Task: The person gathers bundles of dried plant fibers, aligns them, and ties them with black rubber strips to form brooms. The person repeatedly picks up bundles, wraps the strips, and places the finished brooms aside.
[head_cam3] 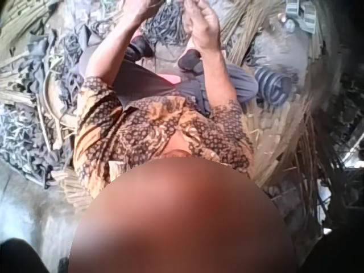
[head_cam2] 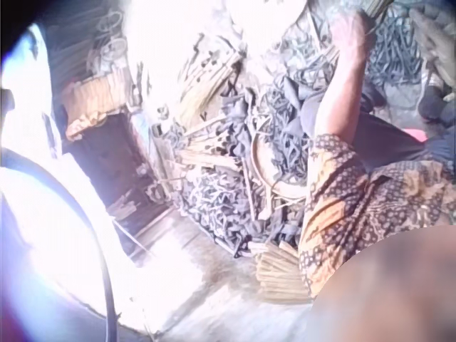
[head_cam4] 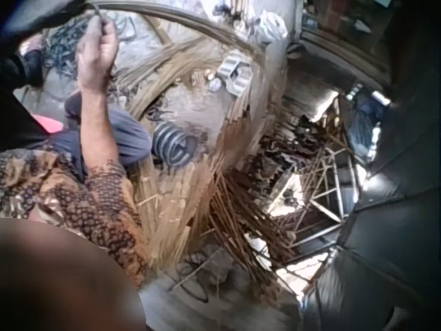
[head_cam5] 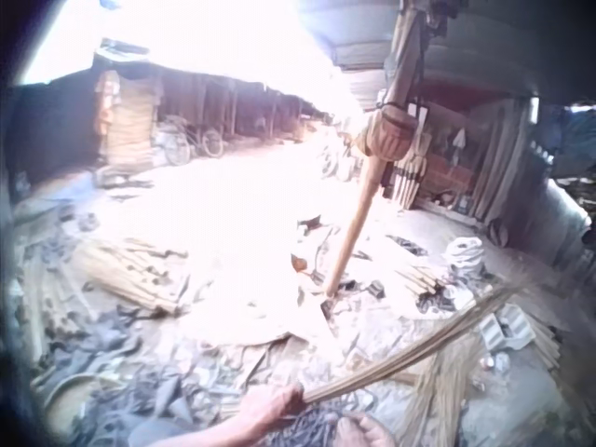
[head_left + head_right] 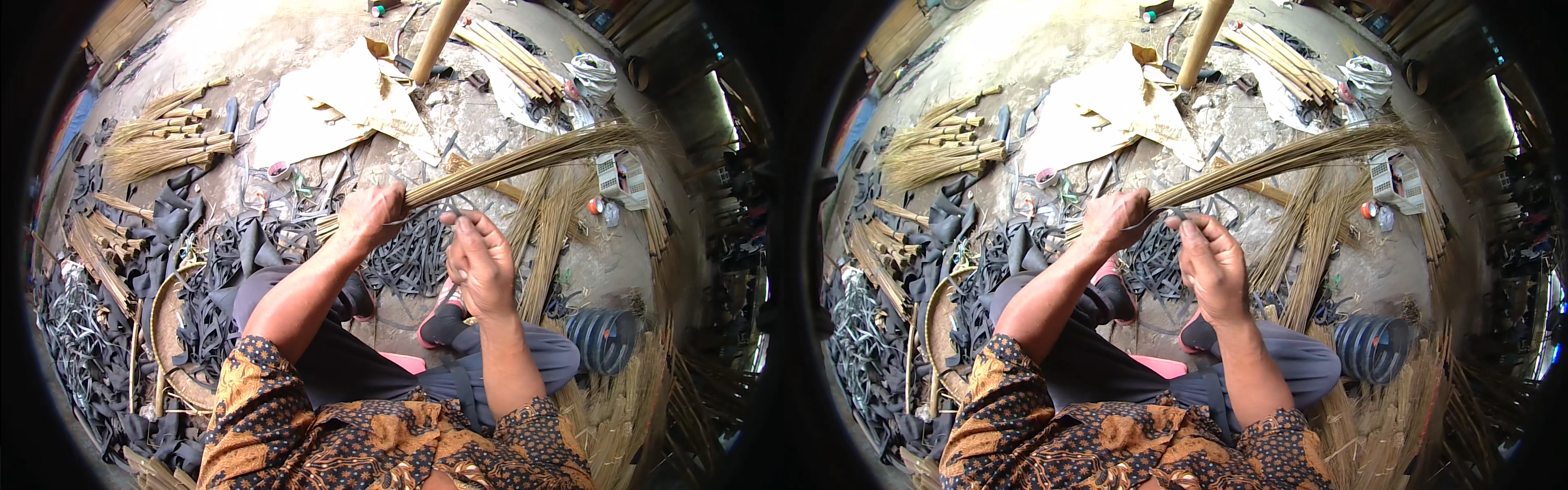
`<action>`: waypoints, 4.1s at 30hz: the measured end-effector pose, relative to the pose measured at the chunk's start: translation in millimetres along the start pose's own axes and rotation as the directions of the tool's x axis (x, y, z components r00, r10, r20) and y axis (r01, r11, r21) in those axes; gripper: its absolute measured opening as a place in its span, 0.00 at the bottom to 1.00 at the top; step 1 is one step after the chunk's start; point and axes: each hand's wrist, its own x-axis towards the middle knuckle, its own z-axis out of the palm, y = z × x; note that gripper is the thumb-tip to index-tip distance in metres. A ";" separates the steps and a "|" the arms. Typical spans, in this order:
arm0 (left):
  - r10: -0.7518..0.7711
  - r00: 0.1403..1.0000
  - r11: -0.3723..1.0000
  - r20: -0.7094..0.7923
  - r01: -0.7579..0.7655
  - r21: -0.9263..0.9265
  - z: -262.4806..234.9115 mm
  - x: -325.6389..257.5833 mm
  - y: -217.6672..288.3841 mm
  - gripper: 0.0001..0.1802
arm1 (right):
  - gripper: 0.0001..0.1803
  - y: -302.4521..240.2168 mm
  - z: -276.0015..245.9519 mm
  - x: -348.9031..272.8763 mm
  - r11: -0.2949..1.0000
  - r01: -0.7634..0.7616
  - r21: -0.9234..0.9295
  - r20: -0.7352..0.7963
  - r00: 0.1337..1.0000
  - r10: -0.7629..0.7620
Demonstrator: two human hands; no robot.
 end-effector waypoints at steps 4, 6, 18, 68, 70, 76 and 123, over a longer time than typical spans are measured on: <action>0.012 0.999 0.999 -0.030 -0.013 -0.035 4.8 -12.4 3.8 0.13 | 0.12 20.2 11.6 1.5 0.988 -0.108 -0.114 -0.096 0.991 0.097; -0.003 0.999 0.997 -0.050 -0.001 -0.074 4.6 -15.4 7.0 0.14 | 0.12 25.2 12.2 -0.6 0.991 -0.097 -0.087 -0.073 0.993 0.091; -0.024 1.000 0.998 -0.008 0.023 -0.062 -1.5 -15.6 21.4 0.18 | 0.11 17.4 8.2 2.6 0.992 -0.005 -0.125 -0.160 0.987 -0.015; 0.117 0.971 0.983 0.210 -0.083 -0.161 8.6 -37.8 61.4 0.20 | 0.17 -11.6 -26.9 6.0 0.327 -0.116 -0.938 -0.153 0.984 -0.091; 0.109 0.971 0.986 0.214 -0.080 -0.144 9.5 -39.5 59.9 0.18 | 0.17 0.1 -23.1 21.1 0.295 -0.125 -0.947 -0.140 0.990 -0.029; 0.084 0.984 0.989 0.156 -0.063 -0.132 12.2 -38.1 54.6 0.17 | 0.17 3.9 -24.3 24.8 0.703 -0.135 -0.698 -0.086 0.991 0.105; 0.037 0.995 0.987 0.092 -0.022 -0.159 25.3 -33.1 48.9 0.10 | 0.15 21.3 -22.1 21.3 0.830 -0.180 -0.528 -0.129 0.983 0.132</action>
